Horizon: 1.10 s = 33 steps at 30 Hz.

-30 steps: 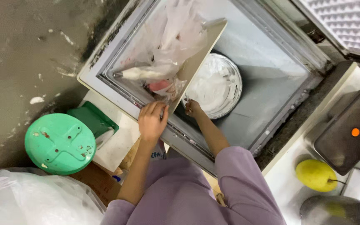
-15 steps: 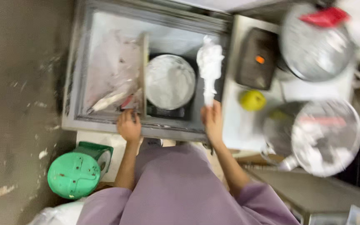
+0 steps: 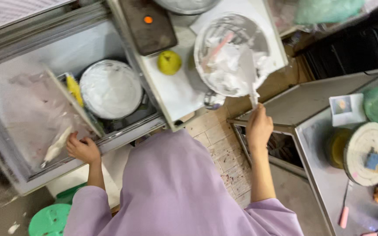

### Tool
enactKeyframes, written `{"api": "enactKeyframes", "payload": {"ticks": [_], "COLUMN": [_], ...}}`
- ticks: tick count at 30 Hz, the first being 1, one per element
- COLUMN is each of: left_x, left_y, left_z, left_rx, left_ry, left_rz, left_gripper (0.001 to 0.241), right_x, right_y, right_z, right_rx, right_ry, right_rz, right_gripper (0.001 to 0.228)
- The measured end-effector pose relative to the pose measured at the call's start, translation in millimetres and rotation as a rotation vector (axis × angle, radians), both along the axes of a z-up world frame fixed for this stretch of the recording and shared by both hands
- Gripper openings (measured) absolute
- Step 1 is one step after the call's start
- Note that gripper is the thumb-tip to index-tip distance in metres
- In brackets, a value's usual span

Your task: The person stirs white frosting in a metal bowl, retrieves a container from a freezer, wipes their hands with a cloth, and pours liquid topping into the bowl.

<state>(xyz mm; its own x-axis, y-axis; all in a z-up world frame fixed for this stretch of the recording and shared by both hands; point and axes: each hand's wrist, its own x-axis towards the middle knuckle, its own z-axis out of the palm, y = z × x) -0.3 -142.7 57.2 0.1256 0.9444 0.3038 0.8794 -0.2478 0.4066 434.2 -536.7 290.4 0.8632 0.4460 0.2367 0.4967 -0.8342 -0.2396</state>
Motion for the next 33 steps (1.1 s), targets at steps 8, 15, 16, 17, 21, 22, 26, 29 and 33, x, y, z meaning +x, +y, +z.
{"api": "enactKeyframes", "payload": {"ticks": [8, 15, 16, 17, 21, 22, 26, 29, 33], "left_x": [208.0, 328.5, 333.0, 339.0, 337.1, 331.7, 271.7, 210.3, 123.4], "left_y": [-79.2, -174.8, -181.3, -185.2, -171.3, -162.0, -108.8, -58.9, -7.7], "left_z": [110.7, 185.3, 188.3, 190.5, 186.5, 182.0, 148.5, 109.7, 50.8], "left_rx": [0.048, 0.145, 0.138, 0.136, 0.124, 0.103, 0.011, -0.040, -0.055], "left_ry": [-0.523, -0.615, -0.613, -0.616, -0.676, -0.676, -0.589, -0.483, -0.317], "left_rz": [-0.592, -1.117, -1.106, -1.094, -0.982, -0.905, -0.543, -0.290, -0.073], "left_gripper": [0.036, 0.089, 0.090, 0.091, 0.090, 0.088, 0.074, 0.066, 0.064], "right_x": [28.9, 56.4, 57.3, 61.2, 61.1, 56.0, 16.9, -24.5, -84.6], "right_y": [-8.4, -15.9, -19.9, -21.5, -16.5, -13.5, 21.0, 91.1, 222.9], "right_z": [5.0, -0.6, -0.1, 2.1, 23.2, 32.9, 73.4, 79.0, 36.8], "right_rx": [0.140, 0.261, 0.249, 0.238, 0.090, 0.174, 0.335, 0.263, 0.037], "right_ry": [0.040, -0.107, -0.112, -0.123, 0.026, -0.004, 0.044, 0.157, 0.322], "right_rz": [0.066, 0.189, 0.217, 0.247, 0.237, 0.263, 0.508, 0.748, 0.860], "right_gripper": [0.026, 0.038, 0.041, 0.043, 0.048, 0.048, 0.043, 0.042, 0.052]}}
